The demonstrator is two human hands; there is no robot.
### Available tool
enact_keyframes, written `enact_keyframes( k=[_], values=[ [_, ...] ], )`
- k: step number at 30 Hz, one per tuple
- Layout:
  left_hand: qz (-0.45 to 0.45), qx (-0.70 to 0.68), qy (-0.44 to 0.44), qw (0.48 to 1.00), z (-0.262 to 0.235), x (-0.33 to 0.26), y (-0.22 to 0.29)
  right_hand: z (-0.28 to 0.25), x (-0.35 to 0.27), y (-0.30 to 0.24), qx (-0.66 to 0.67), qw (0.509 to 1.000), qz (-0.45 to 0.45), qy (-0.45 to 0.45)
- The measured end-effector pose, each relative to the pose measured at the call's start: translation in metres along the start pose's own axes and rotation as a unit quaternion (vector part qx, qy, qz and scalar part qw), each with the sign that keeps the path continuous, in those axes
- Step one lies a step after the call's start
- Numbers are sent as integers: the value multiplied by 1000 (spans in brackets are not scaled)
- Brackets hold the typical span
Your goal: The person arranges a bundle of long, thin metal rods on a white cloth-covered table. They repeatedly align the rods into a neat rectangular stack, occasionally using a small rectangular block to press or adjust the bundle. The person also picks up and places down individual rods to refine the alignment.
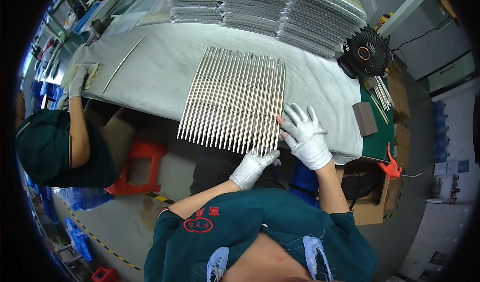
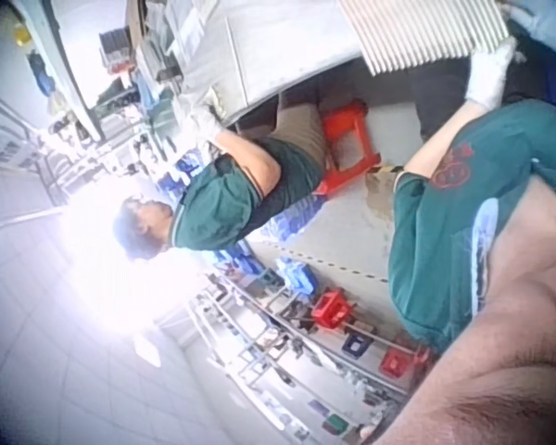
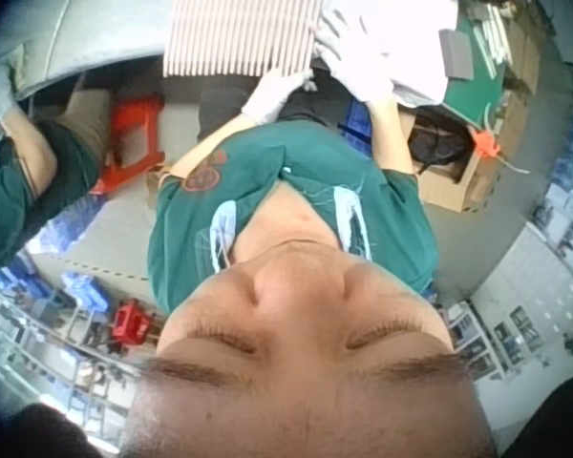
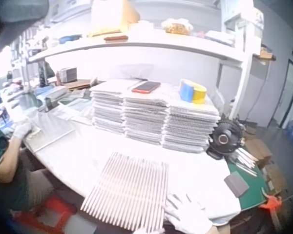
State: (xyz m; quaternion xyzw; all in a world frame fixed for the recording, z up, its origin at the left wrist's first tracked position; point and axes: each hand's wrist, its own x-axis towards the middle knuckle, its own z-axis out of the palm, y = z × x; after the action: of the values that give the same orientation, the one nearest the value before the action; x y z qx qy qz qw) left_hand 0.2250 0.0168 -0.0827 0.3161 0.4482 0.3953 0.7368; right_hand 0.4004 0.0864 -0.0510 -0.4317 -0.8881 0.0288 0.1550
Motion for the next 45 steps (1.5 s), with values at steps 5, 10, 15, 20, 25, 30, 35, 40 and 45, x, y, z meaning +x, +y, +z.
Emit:
enact_keyframes(
  k=[5,10,15,20,25,30,35,40,45],
  values=[
    [5,54,22,998,2,-2,1,1,-1,0,-6,1000,7,-8],
    [6,36,38,999,-2,-5,-3,1,-1,1,-3,1000,2,-7],
    [2,28,54,998,3,-7,1,-1,-1,0,-5,1000,3,-12],
    [6,12,55,998,2,-5,-3,-2,0,-1,-15,1000,1,-18],
    [4,24,40,999,-3,-2,-7,-1,0,-1,-28,999,-3,-17],
    [-12,42,28,999,-6,-3,-5,-3,-1,-1,-21,1000,-7,-11],
    [-6,58,24,998,-6,-4,-3,-4,0,-2,-19,1000,-4,-15],
    [10,81,46,996,-9,-8,4,-5,0,-2,-16,1000,-10,-12],
    [10,94,55,994,-9,-9,4,-3,-1,-1,-13,1000,-8,-12]
  ],
)
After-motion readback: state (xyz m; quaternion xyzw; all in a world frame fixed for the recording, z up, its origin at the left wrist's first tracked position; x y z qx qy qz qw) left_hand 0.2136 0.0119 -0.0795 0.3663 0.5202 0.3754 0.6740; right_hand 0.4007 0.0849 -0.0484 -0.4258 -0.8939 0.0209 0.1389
